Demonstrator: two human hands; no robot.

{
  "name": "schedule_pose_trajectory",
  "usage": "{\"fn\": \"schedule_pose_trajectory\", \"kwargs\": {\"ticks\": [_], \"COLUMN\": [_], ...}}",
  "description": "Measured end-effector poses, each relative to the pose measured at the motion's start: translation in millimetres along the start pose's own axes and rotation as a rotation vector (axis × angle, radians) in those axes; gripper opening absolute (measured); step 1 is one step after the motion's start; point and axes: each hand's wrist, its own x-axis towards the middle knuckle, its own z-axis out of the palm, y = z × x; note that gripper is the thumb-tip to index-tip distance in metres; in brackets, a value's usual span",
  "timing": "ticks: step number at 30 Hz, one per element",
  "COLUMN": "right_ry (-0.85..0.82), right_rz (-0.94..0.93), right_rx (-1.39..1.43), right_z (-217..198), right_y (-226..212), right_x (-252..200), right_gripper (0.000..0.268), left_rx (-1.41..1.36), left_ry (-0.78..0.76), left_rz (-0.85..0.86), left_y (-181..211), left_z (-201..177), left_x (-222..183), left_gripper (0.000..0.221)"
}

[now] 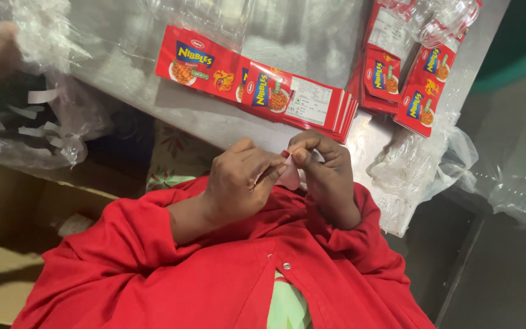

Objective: The person applies labels to clear plastic jars by peeling the adhesive backing from a label and wrapping the label around each jar.

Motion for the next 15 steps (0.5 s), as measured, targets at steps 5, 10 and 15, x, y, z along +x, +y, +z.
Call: {"fn": "schedule_pose_trajectory", "kwargs": {"ticks": [5, 10, 15], "right_ry": [0.091, 0.691, 0.658], "right_rz": [-0.188, -0.086, -0.482], "right_rx": [0.396, 0.688, 0.51], "right_z": [-15.9, -101.8, -237.1], "right_y": [-6.9, -26.7, -25.8], "right_x": [13.1, -2.0, -77.3], "right_gripper": [0.024, 0.014, 0.016], "left_rx": [-0.048, -0.114, -0.034], "left_ry": [-0.002, -0.013, -0.058], "left_rz": [0.028, -0.05, -0.131], "left_y": [-1.4, -0.7, -0.6], "left_z": [-4.7, -21.5, -31.3], "left_x": [-2.0, -5.6, -9.4], "left_gripper": [0.016, 0.018, 0.014]}}
